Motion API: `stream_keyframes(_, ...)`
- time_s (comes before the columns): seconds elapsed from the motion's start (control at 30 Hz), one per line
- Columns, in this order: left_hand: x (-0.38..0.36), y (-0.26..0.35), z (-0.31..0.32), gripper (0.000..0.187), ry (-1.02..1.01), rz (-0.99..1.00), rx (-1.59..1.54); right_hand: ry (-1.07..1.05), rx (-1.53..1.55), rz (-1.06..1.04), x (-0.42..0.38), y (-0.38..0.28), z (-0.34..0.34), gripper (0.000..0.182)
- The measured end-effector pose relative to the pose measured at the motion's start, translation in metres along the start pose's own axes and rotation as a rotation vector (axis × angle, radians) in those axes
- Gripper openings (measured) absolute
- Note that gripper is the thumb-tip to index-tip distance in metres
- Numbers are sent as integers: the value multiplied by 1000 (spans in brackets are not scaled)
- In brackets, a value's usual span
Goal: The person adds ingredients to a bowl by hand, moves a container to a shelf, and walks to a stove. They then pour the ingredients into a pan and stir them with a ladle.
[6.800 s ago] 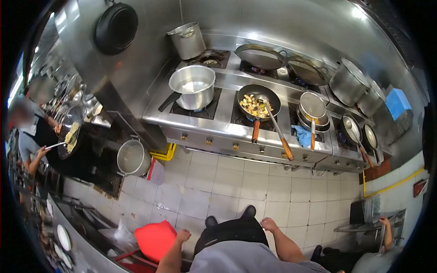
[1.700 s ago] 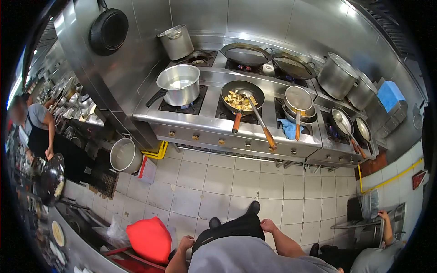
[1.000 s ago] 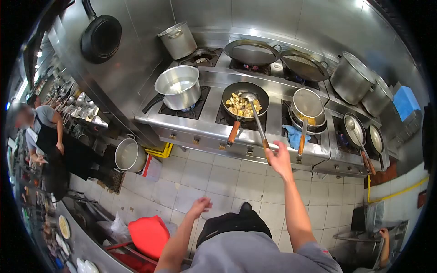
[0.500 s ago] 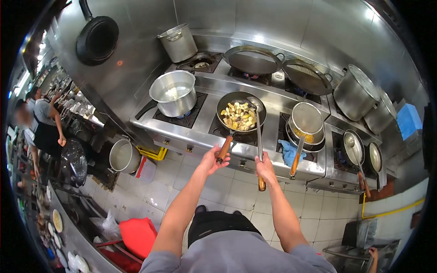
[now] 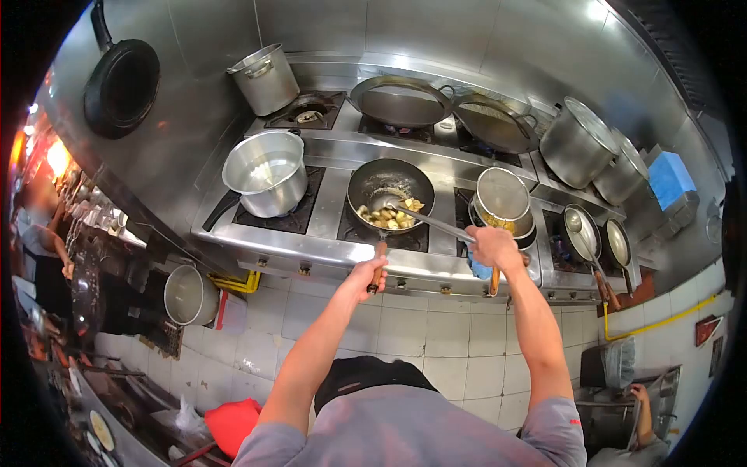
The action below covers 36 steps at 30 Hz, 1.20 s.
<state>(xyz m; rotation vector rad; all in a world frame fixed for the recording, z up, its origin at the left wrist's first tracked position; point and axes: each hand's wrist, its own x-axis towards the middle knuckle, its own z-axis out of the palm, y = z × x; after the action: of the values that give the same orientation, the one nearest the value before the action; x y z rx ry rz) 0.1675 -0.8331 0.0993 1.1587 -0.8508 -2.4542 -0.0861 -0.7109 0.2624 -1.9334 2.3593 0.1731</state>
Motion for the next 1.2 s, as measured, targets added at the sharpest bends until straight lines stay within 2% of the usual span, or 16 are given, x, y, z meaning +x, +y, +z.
stream_keyframes(0.17, -23, 2, 29, 16, 98, 105, 124, 33, -33, 85, -45, -3, -33, 23)
stream_keyframes(0.23, -53, -2, 43, 17, 51, 75, 147, -15, 25, 157, -68, -2, -53, 25)
stream_keyframes(0.33, -43, -9, 35, 12, 68, 69, 154, -132, 232, 135, -92, 2, -67, 28)
stream_keyframes(0.43, -61, 5, 57, 11, 85, 72, 153, -207, 248, 137, -102, 3, -59, 28)
stream_keyframes(0.53, -92, 33, 81, 13, 154, -4, 288, -190, 266, 135, -97, 4, -44, 26)
stream_keyframes(0.63, -51, 42, 55, 11, 49, 21, 238, -94, 285, 141, -82, 2, -21, 25)
stream_keyframes(0.67, -55, 36, 57, 11, 47, 18, 251, -61, 293, 167, -74, -1, -15, 26)
stream_keyframes(0.73, -70, 15, 53, 9, 38, 184, 274, -11, 310, 190, -69, -7, -11, 26)
stream_keyframes(0.83, -104, -20, 43, 11, 97, 149, 262, 25, 302, 178, -86, -7, -19, 25)
stream_keyframes(0.93, -101, -1, 43, 12, 73, 150, 311, -106, 303, 165, -92, -3, -31, 24)
stream_keyframes(1.03, -64, 26, 42, 15, -6, 130, 310, -75, 277, 181, -85, -15, -40, 24)
stream_keyframes(1.13, -47, 20, 54, 16, 40, 201, 257, -19, 243, 188, -66, -26, -28, 24)
stream_keyframes(1.2, -72, -9, 48, 17, 37, 219, 264, 15, 248, 208, -65, -28, -25, 22)
